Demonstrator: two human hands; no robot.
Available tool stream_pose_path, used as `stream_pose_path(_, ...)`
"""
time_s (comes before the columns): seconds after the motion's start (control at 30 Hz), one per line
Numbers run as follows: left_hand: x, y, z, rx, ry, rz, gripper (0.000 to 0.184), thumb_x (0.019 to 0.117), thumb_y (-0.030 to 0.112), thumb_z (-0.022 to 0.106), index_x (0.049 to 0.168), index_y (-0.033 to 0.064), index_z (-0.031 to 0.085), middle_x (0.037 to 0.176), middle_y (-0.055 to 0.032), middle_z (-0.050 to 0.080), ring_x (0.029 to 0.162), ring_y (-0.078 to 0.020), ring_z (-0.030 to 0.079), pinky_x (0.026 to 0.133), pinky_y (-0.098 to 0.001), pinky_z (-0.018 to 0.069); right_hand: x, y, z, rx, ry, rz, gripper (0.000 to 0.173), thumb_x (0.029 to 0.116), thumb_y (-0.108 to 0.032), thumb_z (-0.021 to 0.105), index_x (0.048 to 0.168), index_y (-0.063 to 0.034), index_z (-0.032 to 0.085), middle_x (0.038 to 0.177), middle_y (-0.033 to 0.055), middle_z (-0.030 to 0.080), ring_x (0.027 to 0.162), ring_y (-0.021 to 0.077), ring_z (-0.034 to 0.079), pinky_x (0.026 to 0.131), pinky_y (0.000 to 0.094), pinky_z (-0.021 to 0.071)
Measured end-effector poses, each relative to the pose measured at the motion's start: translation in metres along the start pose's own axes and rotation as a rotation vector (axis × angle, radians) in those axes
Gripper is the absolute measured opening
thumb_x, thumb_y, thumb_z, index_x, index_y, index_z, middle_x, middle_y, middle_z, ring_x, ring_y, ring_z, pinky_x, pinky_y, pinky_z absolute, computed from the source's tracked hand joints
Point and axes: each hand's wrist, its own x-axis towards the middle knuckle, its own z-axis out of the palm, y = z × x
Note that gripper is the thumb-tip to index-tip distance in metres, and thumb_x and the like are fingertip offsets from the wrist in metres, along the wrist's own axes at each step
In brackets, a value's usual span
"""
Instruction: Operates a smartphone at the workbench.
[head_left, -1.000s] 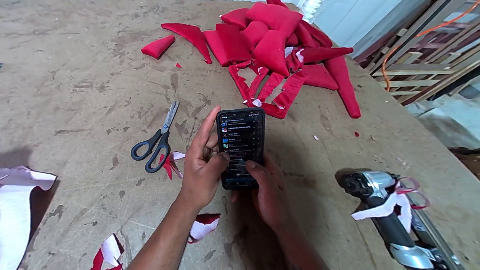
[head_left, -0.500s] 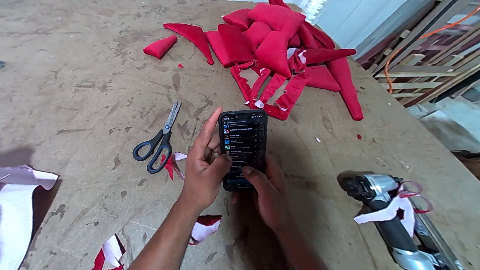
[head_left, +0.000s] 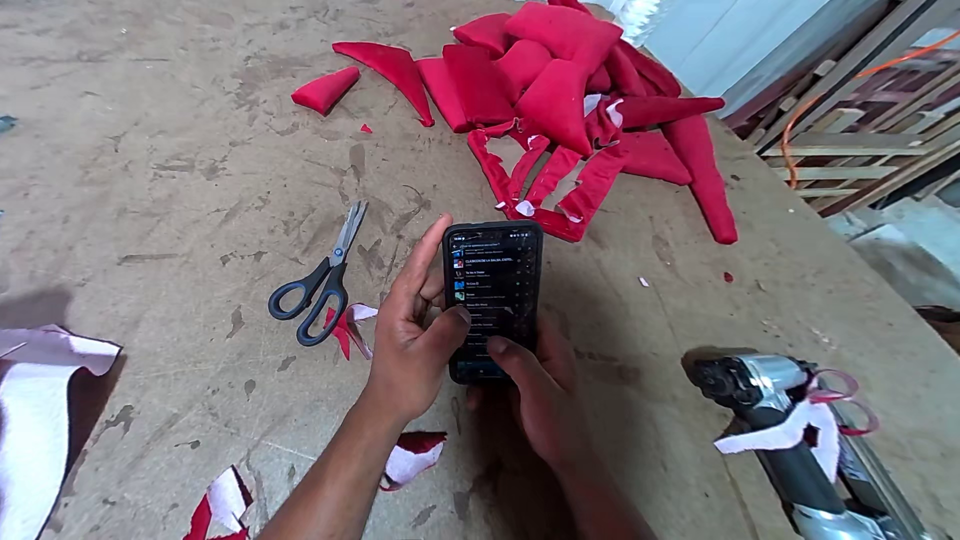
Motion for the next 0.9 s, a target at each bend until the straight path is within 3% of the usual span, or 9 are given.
stream_pose_path(0.3,0.0009,-0.0014,-0.002,-0.008,-0.001,-0.01,0.08,0.0936,-0.004,0.048,0.164,0.0243,0.023,0.128,-0.0167,0.065,0.102,-0.0265,0.07,0.083,-0.0408,0.0614,0.0002,-0.0011,0.001,-0.001,0.011,0.02,0.033,0.0997,-0.016,0.056,0.131,-0.0058,0.054,0.102,0.0189,0.07,0.072,0.0306,0.073,0.052,0.0413,0.0635)
stream_pose_path(0.63,0.0004,-0.0025,-0.0031,-0.001,0.021,-0.008,0.075,0.0962,0.0,0.047,0.164,0.0222,0.023,0.126,-0.0162,0.066,0.098,-0.0237,0.07,0.075,-0.0375,0.0618,-0.0023,-0.0005,-0.0012,-0.022,-0.007,0.037,0.036,0.1006,-0.023,0.059,0.135,-0.0132,0.056,0.105,0.0167,0.07,0.077,0.0291,0.073,0.056,0.041,0.0643)
stream_pose_path(0.77,-0.0001,-0.0009,-0.0008,-0.004,0.046,-0.004,0.074,0.0969,-0.002,0.047,0.163,0.0213,0.025,0.125,-0.0155,0.067,0.098,-0.0237,0.071,0.077,-0.0388,0.0621,-0.0041,-0.0022,-0.0013,-0.041,0.006,0.057,0.036,0.0998,-0.022,0.058,0.135,-0.0124,0.056,0.105,0.0178,0.07,0.078,0.0306,0.073,0.056,0.0429,0.0643)
stream_pose_path(0.9,-0.0004,-0.0005,-0.0011,0.006,0.067,-0.018,0.071,0.0977,0.003,0.048,0.163,0.0234,0.028,0.123,-0.0154,0.067,0.094,-0.0233,0.071,0.07,-0.0363,0.0613,-0.0036,-0.0038,-0.0008,-0.066,0.008,0.049,0.035,0.0999,-0.024,0.059,0.133,-0.012,0.057,0.104,0.017,0.071,0.077,0.0304,0.073,0.055,0.0427,0.0643)
